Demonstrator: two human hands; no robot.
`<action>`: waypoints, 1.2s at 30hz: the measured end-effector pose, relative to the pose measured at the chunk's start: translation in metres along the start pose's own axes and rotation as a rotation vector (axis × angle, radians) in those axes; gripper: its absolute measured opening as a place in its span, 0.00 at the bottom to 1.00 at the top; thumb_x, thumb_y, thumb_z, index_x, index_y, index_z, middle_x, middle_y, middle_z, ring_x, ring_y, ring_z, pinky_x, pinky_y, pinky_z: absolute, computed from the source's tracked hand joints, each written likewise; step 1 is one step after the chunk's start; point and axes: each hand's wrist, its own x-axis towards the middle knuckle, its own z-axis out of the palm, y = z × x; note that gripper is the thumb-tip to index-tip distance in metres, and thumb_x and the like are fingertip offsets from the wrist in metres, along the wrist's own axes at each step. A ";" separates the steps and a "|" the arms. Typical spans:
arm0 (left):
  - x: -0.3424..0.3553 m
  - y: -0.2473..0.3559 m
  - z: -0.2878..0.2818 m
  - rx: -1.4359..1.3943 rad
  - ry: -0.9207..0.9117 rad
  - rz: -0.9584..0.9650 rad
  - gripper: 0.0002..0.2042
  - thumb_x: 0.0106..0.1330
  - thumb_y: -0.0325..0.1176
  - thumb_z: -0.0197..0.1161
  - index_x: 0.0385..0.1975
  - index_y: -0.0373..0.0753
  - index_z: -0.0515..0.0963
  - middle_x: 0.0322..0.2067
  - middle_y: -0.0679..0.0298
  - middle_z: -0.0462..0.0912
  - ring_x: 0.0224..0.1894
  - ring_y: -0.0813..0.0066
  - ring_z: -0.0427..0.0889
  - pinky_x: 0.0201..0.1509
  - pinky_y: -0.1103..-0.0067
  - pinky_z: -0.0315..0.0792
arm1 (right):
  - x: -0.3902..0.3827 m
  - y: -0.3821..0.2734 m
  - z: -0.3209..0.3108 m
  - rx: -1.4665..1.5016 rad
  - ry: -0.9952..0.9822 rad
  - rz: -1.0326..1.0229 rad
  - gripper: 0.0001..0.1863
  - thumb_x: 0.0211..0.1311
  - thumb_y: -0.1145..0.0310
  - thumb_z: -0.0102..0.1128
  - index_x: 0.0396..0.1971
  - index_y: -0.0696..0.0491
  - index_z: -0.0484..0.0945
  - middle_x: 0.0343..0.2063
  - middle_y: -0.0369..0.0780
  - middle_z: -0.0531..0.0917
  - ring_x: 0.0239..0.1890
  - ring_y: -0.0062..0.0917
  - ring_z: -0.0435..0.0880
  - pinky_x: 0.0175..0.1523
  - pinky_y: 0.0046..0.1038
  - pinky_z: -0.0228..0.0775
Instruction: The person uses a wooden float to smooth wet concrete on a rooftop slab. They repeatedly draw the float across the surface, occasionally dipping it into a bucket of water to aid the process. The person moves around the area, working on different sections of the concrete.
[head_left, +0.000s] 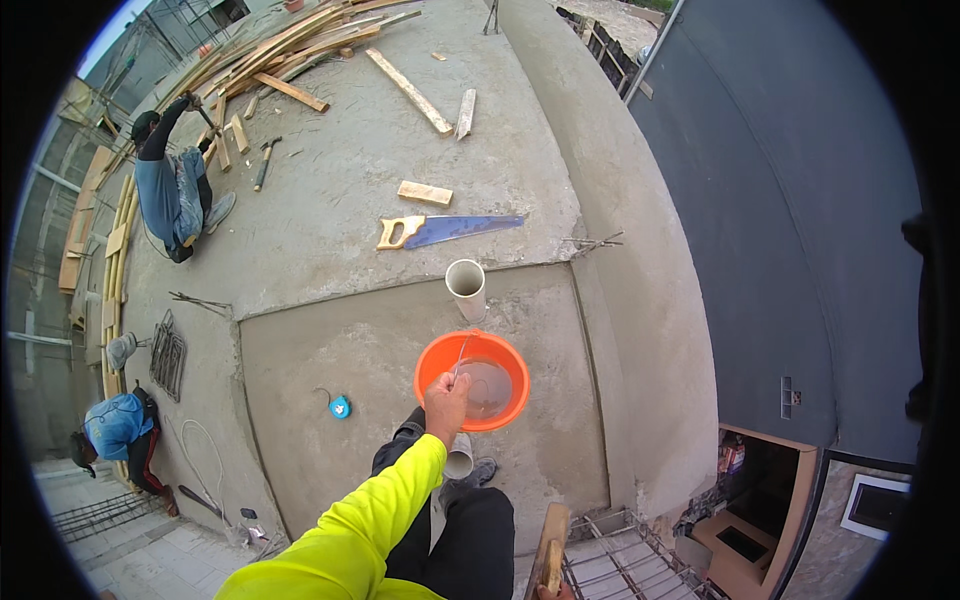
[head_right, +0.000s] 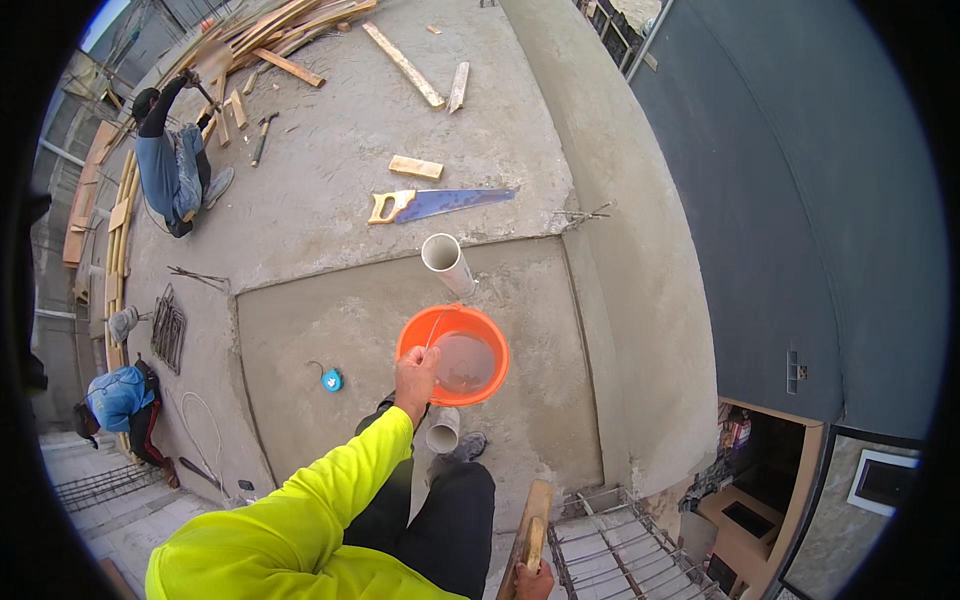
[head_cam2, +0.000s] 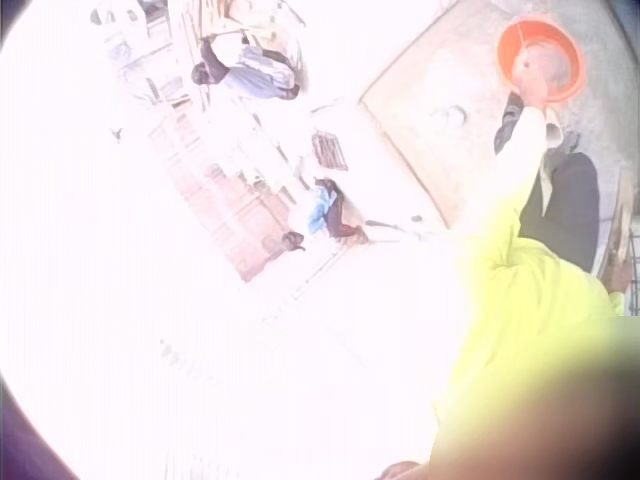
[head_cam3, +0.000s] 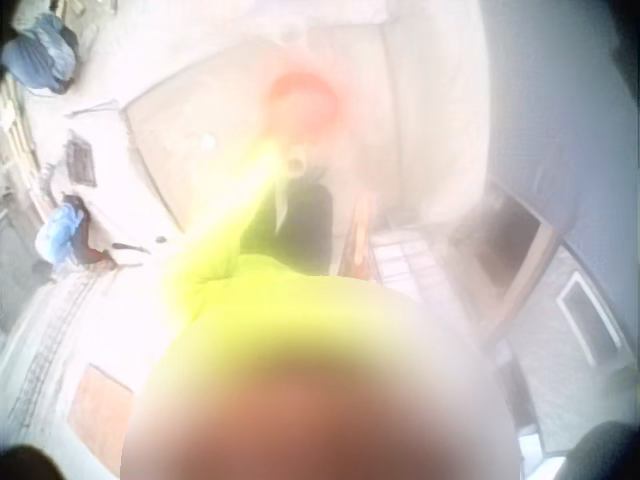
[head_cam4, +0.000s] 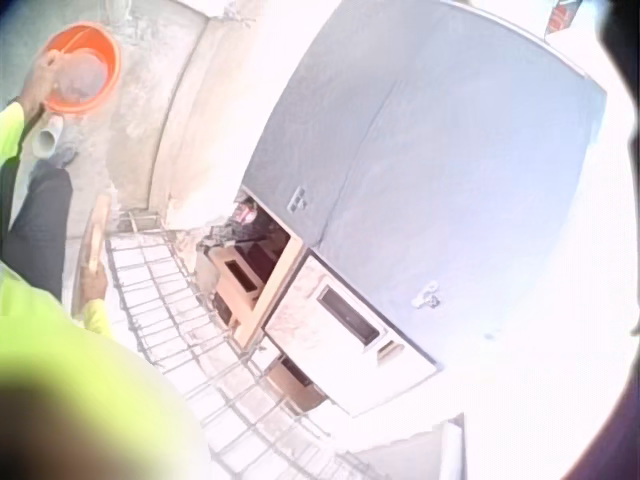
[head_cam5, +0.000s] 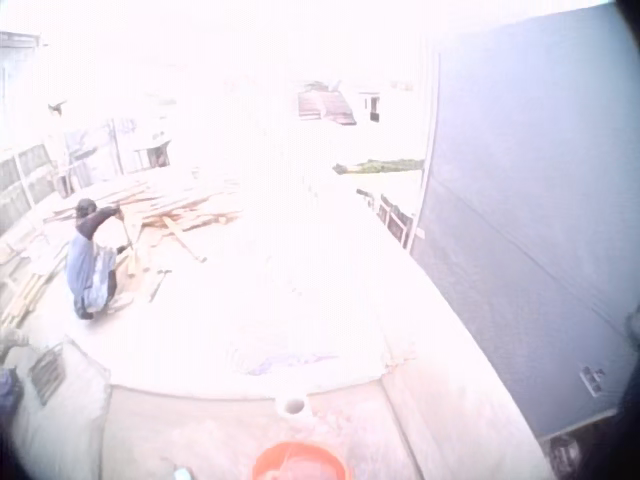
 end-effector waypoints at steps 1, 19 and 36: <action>-0.016 0.028 -0.023 -0.010 -0.018 -0.022 0.08 0.70 0.33 0.62 0.32 0.36 0.76 0.22 0.72 0.75 0.25 0.87 0.70 0.27 0.82 0.66 | -0.009 -0.012 -0.018 0.003 -0.023 0.015 0.25 0.57 0.79 0.62 0.57 0.64 0.74 0.37 0.44 0.86 0.37 0.26 0.86 0.44 0.28 0.80; -0.072 0.225 -0.266 -0.234 0.184 0.083 0.15 0.74 0.39 0.57 0.25 0.39 0.79 0.27 0.74 0.76 0.27 0.85 0.70 0.32 0.82 0.66 | -0.197 -0.517 0.174 -0.192 -0.369 -1.676 0.27 0.60 0.78 0.60 0.62 0.59 0.70 0.51 0.51 0.79 0.51 0.48 0.81 0.55 0.40 0.75; 0.005 0.237 -0.415 -0.632 0.512 -0.039 0.19 0.72 0.40 0.55 0.53 0.31 0.72 0.47 0.57 0.78 0.48 0.69 0.80 0.53 0.70 0.77 | -0.259 -0.647 0.281 -0.048 -0.696 -1.661 0.20 0.64 0.73 0.64 0.56 0.57 0.77 0.44 0.45 0.84 0.44 0.33 0.86 0.50 0.30 0.79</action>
